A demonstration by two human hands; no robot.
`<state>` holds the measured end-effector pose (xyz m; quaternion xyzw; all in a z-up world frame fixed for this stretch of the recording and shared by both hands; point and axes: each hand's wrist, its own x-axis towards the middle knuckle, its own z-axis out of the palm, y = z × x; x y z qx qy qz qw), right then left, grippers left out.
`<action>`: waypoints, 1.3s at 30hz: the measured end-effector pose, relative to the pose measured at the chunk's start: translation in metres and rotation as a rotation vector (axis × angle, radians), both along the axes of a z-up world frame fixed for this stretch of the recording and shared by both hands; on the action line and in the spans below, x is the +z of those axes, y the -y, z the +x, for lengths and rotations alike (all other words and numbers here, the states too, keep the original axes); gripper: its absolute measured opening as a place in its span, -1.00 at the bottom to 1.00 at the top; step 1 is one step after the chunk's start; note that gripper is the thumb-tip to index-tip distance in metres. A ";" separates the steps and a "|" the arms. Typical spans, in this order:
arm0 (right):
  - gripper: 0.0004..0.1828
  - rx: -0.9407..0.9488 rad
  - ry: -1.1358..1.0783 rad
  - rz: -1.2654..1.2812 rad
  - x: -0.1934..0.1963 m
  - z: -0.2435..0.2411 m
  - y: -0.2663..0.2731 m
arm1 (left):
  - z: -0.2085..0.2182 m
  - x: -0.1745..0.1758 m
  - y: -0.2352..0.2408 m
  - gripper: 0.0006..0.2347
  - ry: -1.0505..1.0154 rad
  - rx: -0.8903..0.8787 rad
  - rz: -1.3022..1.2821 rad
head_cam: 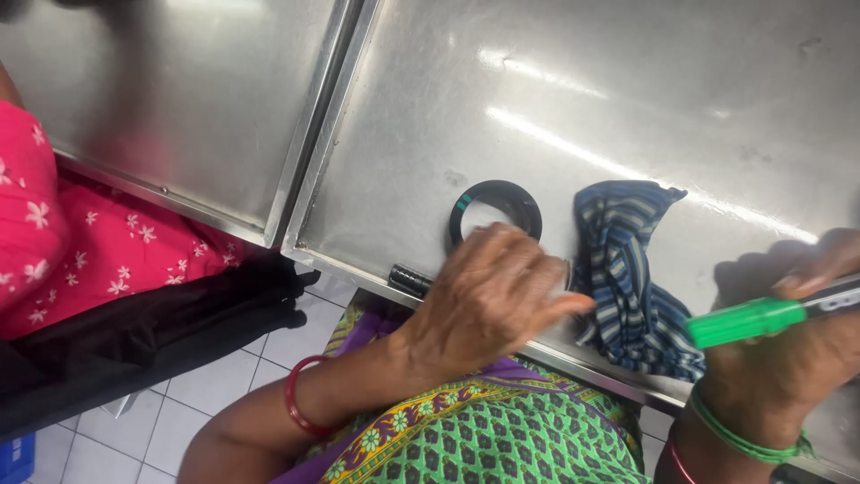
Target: Cleaning and inspecting black cylindrical metal parts on a table.
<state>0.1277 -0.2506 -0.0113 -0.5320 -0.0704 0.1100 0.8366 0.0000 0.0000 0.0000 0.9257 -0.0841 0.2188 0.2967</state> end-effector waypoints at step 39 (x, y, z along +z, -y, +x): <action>-0.51 0.390 1.054 -1.318 0.047 -0.062 -0.105 | -0.042 -0.021 -0.024 -0.79 -0.079 0.087 0.209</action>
